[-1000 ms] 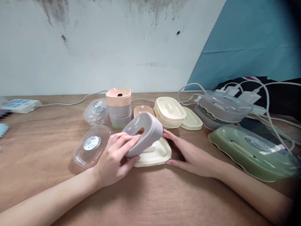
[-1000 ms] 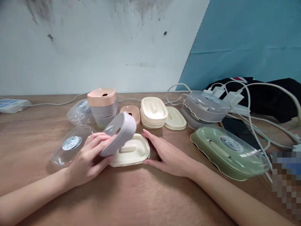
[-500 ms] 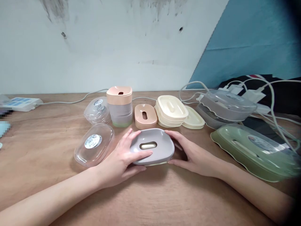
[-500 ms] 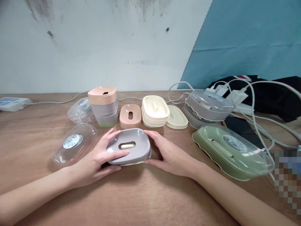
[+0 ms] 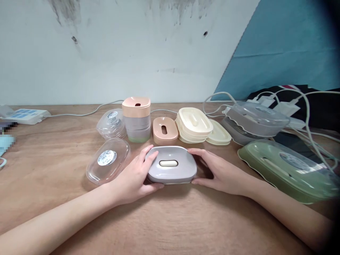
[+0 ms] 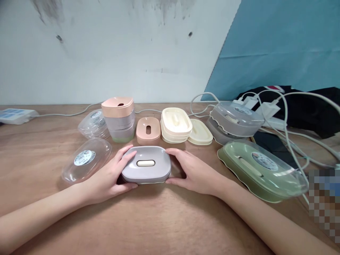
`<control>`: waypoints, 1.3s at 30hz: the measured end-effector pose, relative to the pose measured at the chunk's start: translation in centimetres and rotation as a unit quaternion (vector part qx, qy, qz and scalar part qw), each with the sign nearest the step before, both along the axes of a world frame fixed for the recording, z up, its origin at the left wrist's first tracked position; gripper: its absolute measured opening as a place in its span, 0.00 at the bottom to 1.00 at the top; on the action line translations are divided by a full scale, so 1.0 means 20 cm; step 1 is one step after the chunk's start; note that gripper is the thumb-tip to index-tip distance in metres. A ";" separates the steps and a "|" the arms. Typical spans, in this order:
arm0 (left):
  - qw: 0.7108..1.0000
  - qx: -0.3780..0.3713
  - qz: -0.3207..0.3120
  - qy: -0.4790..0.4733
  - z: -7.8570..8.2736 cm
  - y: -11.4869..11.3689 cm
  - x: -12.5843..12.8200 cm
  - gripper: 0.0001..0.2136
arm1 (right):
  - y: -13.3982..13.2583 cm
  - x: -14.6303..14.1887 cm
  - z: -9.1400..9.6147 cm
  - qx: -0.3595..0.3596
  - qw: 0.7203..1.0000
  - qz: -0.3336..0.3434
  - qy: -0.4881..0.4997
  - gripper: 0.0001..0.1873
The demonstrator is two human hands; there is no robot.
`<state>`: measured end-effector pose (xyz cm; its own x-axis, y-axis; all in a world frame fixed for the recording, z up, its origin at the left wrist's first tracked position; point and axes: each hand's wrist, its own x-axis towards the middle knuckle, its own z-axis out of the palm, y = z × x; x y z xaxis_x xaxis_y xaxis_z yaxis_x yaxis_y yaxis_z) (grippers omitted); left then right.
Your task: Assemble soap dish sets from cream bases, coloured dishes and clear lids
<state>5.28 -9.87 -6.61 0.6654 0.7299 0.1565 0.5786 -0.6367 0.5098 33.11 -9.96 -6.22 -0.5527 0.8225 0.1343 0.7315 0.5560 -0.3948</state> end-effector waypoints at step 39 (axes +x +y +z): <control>0.860 0.090 0.219 0.452 0.27 -0.06 -0.18 0.33 | 0.00 0.02 -0.04 0.038 0.998 0.046 -0.015 0.30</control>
